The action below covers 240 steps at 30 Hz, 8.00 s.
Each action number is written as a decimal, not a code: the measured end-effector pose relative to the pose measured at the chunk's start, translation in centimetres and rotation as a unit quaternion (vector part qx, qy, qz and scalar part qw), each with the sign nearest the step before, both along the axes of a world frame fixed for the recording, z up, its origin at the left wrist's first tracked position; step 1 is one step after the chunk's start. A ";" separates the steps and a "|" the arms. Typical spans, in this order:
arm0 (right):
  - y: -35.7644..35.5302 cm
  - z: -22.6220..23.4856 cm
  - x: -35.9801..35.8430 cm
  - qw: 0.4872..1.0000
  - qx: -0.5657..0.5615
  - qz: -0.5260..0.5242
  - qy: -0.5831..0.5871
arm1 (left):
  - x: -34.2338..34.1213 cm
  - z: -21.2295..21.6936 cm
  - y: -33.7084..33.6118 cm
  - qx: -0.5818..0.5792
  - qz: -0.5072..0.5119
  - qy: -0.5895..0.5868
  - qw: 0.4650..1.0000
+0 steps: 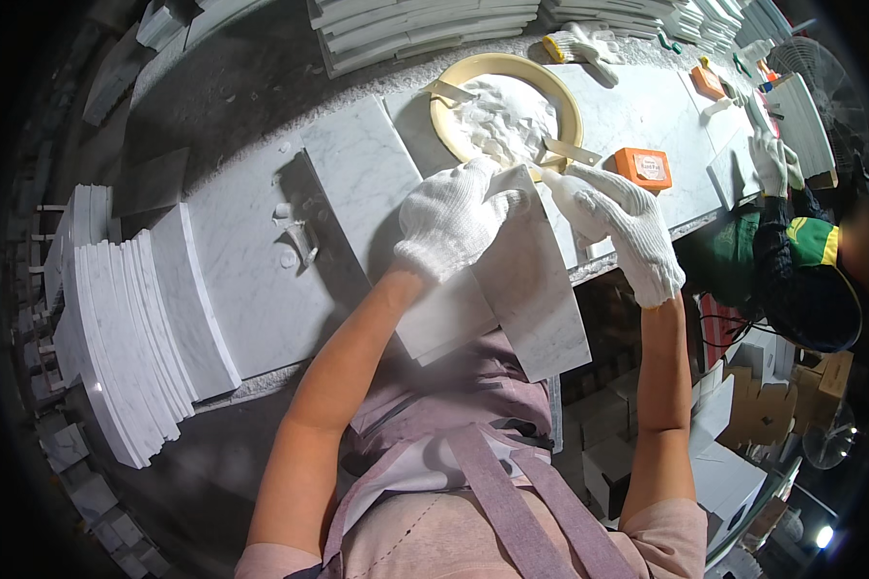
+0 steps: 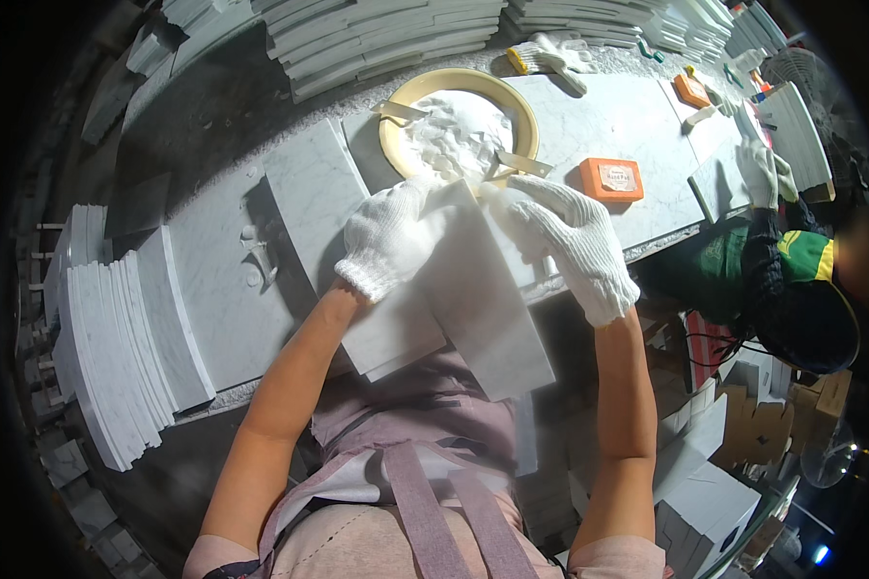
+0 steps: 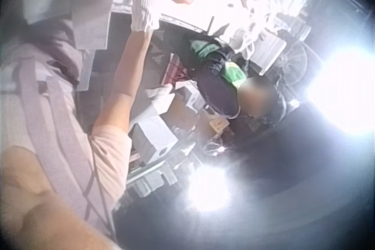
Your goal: The person repeatedly picks white rectangular tiles from a stack, applies a white paste from a bowl to the edges, and smooths the edges with a metal scraper. The person then places the finished tiles back into a stack. A coworker performs similar work across the table.
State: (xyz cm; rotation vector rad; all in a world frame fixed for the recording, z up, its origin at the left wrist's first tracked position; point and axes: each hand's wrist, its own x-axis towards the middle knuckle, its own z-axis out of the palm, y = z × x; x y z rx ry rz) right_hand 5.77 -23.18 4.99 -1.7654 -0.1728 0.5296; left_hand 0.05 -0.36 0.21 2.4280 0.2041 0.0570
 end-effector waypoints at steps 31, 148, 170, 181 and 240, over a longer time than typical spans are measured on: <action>-5.9 -3.1 4.3 0.972 0.212 -0.098 0.029 | 0.1 0.4 0.0 -0.006 -0.006 0.026 1.000; 3.5 -3.4 -17.2 0.977 -0.035 -0.013 0.208 | -10.3 -1.0 6.4 0.097 0.084 -0.176 0.976; 3.0 -3.1 -16.8 0.975 -0.165 0.113 0.093 | -4.1 -2.2 8.0 0.197 0.043 -0.282 0.938; 4.0 2.3 -5.3 0.946 -0.184 0.154 -0.218 | -2.9 -1.4 7.0 0.228 0.070 -0.234 0.943; 6.3 -3.2 -2.4 0.991 0.013 -0.131 0.012 | -3.3 -1.8 7.1 0.191 0.086 -0.285 0.935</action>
